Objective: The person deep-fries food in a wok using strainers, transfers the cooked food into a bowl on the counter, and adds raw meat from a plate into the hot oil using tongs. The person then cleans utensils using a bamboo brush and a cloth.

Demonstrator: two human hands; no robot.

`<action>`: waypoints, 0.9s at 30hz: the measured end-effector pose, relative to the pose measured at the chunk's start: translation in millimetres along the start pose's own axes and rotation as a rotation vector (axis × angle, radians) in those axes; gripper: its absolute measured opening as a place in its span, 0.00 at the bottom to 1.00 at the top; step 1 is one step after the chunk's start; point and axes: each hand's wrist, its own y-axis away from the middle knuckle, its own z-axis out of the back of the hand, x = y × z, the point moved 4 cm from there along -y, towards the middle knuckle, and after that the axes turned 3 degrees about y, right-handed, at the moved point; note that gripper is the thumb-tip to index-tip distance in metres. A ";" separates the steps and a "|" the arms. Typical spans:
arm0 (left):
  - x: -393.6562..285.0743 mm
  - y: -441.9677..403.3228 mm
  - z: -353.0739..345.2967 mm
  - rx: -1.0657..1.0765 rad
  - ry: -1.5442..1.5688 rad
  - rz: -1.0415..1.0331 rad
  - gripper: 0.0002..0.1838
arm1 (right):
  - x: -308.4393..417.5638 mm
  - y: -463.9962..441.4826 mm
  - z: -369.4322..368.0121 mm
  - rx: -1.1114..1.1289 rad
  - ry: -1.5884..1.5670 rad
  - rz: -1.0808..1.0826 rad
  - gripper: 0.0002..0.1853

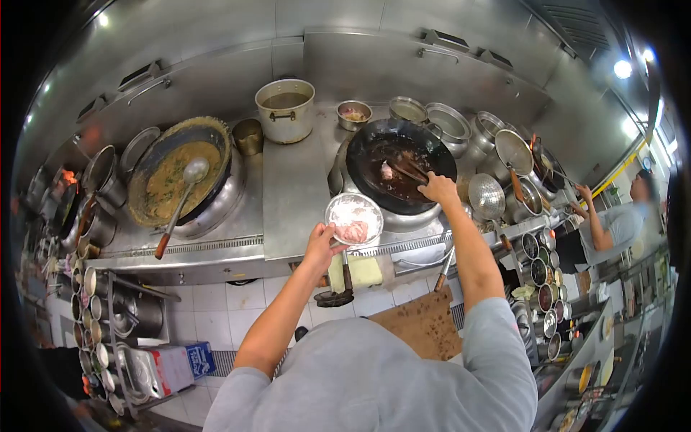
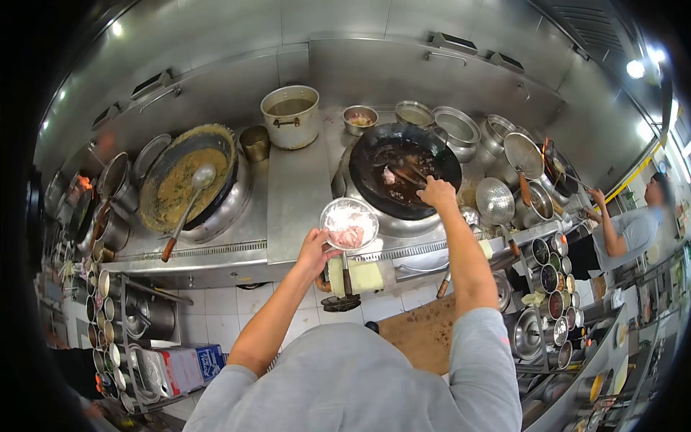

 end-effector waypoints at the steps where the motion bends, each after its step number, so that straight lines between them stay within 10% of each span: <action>1: -3.0 -0.1 0.9 -0.024 0.022 -0.012 0.10 | -1.9 -5.5 1.9 -0.055 -0.071 -0.088 0.26; 11: -46.2 -11.1 31.8 -0.088 -0.098 -0.231 0.09 | 53.5 106.0 112.9 -0.260 -0.118 0.652 0.27; 18: -54.6 -11.2 1.9 -0.115 -0.204 -0.501 0.10 | 56.6 135.6 129.6 -0.206 -0.035 0.594 0.23; 27: -22.7 -45.0 1.2 -0.078 0.056 -0.161 0.11 | 44.7 137.2 88.2 -0.147 -0.129 0.454 0.24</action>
